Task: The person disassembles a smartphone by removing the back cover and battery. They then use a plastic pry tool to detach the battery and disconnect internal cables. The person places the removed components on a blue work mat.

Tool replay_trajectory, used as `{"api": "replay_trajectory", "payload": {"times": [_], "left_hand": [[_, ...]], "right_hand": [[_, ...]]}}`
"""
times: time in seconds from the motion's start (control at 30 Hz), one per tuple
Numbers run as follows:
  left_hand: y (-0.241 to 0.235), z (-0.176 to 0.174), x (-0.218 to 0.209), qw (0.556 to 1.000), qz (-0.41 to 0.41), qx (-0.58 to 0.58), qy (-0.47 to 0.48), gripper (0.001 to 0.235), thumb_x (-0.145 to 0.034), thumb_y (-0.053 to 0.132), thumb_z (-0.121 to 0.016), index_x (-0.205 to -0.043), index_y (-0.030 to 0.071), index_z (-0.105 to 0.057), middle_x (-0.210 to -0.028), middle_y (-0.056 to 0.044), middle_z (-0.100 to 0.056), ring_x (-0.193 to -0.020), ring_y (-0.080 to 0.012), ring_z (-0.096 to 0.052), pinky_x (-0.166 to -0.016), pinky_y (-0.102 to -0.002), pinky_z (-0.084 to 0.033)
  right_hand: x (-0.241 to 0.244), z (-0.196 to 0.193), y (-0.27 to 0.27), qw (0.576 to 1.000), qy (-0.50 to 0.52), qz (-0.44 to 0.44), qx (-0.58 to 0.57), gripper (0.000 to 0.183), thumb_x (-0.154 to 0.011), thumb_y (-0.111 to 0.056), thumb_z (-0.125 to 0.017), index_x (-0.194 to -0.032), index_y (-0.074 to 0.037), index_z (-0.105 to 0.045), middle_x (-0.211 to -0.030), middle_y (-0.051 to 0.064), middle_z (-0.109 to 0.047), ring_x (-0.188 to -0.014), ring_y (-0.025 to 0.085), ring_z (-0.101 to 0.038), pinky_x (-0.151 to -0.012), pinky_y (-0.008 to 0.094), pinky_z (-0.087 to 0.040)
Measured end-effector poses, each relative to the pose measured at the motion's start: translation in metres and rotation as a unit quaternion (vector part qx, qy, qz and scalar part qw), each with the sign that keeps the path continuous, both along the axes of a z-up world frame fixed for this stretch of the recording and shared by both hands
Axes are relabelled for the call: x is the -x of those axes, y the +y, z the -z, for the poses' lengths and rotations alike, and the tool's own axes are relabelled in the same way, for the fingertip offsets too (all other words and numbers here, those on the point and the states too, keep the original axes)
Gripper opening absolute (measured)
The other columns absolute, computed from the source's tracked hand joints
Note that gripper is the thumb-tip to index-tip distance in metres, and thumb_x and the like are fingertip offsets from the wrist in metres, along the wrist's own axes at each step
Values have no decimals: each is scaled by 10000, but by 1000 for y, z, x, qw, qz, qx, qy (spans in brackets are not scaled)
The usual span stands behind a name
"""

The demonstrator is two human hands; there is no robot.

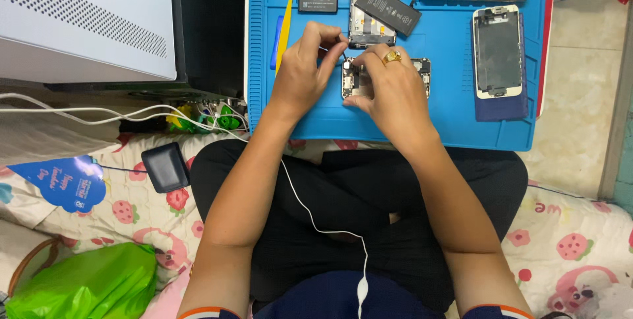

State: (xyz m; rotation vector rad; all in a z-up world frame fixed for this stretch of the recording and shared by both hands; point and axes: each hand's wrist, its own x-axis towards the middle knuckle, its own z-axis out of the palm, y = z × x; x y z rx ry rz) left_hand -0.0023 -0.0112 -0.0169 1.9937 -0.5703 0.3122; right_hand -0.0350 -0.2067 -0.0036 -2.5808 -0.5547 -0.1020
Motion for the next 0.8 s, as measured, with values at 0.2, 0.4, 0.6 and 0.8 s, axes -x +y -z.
{"api": "replay_trajectory", "payload": {"times": [0.2, 0.4, 0.6, 0.8], "left_hand": [[-1, 4, -1, 1000, 0, 0, -8, 165, -1075, 38, -664, -1187, 41, -543, -1053, -102, -689, -907, -229, -719, -807, -344, -610], [-5, 6, -4, 995, -33, -36, -90, 141, -1039, 91, -731, -1139, 86, -632, -995, -52, -776, -874, -241, -783, -708, -325, -673], [-9, -13, 0, 994, 22, 0, -107, 93, -1026, 23, -716, -1095, 60, -666, -1068, -100, -781, -943, -328, -761, -811, -418, -649], [-11, -4, -3, 991, -7, -4, -134, 119, -996, 18, -748, -1070, 96, -699, -1001, -39, -782, -896, -280, -769, -796, -388, -643]], "right_hand": [[0, 2, -1, 1000, -3, 1, 3, 750, -634, -334, -1050, -1225, -55, -681, -1211, 82, -673, -1107, 359, -583, -864, 469, -523], [2, -13, 1, 1000, 4, -1, 23, 582, -696, -274, -1001, -1150, -38, -723, -1117, 101, -656, -1107, 364, -653, -917, 457, -553], [0, -2, -2, 999, -8, -5, 38, 632, -673, -356, -986, -1159, -64, -707, -1113, 105, -661, -1109, 378, -652, -928, 469, -563], [0, -1, -3, 999, -12, -2, 40, 625, -672, -350, -977, -1170, -99, -696, -1111, 64, -649, -1097, 346, -645, -905, 455, -563]]}}
